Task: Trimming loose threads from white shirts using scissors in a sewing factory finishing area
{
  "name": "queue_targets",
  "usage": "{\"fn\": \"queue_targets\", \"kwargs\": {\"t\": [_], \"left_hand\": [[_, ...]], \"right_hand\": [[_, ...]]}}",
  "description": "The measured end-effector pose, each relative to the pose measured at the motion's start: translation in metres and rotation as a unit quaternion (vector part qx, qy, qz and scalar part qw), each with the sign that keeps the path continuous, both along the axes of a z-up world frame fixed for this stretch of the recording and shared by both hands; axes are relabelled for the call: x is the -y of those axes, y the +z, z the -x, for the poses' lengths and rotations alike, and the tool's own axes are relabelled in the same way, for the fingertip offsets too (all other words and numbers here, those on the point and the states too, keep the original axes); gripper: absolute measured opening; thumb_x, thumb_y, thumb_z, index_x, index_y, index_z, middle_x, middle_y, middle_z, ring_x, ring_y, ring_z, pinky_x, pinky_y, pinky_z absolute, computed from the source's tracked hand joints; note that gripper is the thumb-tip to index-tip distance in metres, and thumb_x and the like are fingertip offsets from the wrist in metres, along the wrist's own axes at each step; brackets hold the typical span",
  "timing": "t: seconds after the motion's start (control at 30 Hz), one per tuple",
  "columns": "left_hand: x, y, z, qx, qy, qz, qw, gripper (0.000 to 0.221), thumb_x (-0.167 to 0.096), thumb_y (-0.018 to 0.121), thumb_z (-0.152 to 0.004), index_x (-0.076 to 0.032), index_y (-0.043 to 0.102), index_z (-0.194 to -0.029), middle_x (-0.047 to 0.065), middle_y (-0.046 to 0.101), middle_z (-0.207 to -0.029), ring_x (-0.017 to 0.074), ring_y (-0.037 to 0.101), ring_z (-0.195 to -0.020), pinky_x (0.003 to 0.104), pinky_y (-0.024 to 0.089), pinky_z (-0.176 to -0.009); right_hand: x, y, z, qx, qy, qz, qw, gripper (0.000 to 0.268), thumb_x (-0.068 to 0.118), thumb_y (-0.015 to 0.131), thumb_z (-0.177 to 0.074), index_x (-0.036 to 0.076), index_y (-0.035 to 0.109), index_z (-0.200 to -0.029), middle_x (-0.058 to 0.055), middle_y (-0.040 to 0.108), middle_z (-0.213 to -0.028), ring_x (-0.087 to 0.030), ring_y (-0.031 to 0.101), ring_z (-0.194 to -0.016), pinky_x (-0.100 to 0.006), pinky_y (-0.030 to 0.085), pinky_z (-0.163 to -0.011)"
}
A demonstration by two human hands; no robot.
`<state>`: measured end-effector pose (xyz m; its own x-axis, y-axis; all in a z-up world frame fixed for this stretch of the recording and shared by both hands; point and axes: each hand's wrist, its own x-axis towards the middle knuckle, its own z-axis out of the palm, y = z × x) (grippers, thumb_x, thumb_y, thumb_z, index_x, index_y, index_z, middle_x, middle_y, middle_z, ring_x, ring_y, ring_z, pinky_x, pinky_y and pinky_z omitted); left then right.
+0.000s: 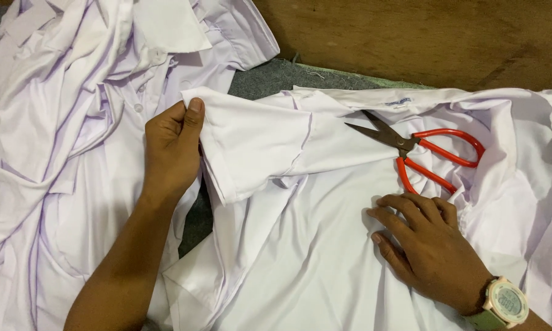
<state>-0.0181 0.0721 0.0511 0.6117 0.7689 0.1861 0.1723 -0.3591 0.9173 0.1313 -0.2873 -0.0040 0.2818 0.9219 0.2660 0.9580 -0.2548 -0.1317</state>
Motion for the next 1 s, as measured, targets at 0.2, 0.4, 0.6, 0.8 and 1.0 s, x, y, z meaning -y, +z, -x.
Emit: {"fn": "queue_targets", "kwargs": {"t": [0.2, 0.4, 0.6, 0.8, 1.0], "left_hand": [[0.008, 0.002, 0.003, 0.023, -0.055, 0.016, 0.998, 0.051, -0.044, 0.048, -0.109, -0.017, 0.033, -0.068, -0.011, 0.029, -0.065, 0.0052, 0.03, -0.062, 0.022, 0.027, -0.056], [0.011, -0.018, 0.0, 0.103, -0.107, 0.17, 0.974, 0.038, -0.038, 0.055, -0.105, -0.015, 0.048, -0.076, -0.007, 0.039, -0.06, 0.0061, 0.039, -0.051, 0.024, 0.031, -0.043], [0.018, -0.031, -0.007, 0.18, -0.134, 0.288, 0.931, 0.028, -0.032, 0.061, -0.103, -0.013, 0.059, -0.083, -0.01, 0.047, -0.065, 0.0041, 0.044, -0.055, 0.022, 0.036, -0.045], [0.022, -0.043, -0.011, 0.254, -0.149, 0.404, 0.866, 0.016, -0.02, 0.06, -0.105, -0.005, 0.068, -0.105, -0.002, 0.069, -0.09, 0.009, 0.063, -0.083, 0.025, 0.058, -0.073], [0.027, -0.039, -0.007, 0.24, -0.184, 0.421, 0.855, 0.031, -0.023, 0.062, -0.103, -0.002, 0.061, -0.126, 0.006, 0.071, -0.107, 0.0163, 0.069, -0.093, 0.03, 0.063, -0.075]], "right_hand": [[0.001, -0.003, 0.0, -0.002, -0.008, 0.002, 1.0, 0.036, 0.037, 0.055, -0.096, 0.021, 0.061, -0.127, -0.002, 0.061, -0.136, -0.027, 0.057, -0.12, -0.049, 0.039, -0.094], [0.001, -0.003, 0.0, 0.011, -0.008, 0.003, 1.0, 0.036, 0.036, 0.055, -0.095, 0.021, 0.061, -0.127, 0.0, 0.061, -0.136, -0.026, 0.057, -0.12, -0.049, 0.039, -0.093], [0.001, -0.003, -0.001, 0.006, 0.001, -0.004, 1.0, 0.035, 0.034, 0.055, -0.095, 0.021, 0.06, -0.127, 0.0, 0.06, -0.136, -0.024, 0.057, -0.121, -0.047, 0.037, -0.096], [0.001, -0.004, 0.0, 0.019, -0.013, 0.011, 1.0, 0.036, 0.037, 0.054, -0.095, 0.022, 0.061, -0.127, 0.002, 0.062, -0.136, -0.024, 0.058, -0.121, -0.048, 0.039, -0.094], [0.002, -0.007, -0.002, 0.018, -0.006, 0.004, 1.0, 0.036, 0.036, 0.054, -0.096, 0.021, 0.06, -0.128, 0.001, 0.06, -0.137, -0.024, 0.057, -0.122, -0.046, 0.037, -0.097]]}}
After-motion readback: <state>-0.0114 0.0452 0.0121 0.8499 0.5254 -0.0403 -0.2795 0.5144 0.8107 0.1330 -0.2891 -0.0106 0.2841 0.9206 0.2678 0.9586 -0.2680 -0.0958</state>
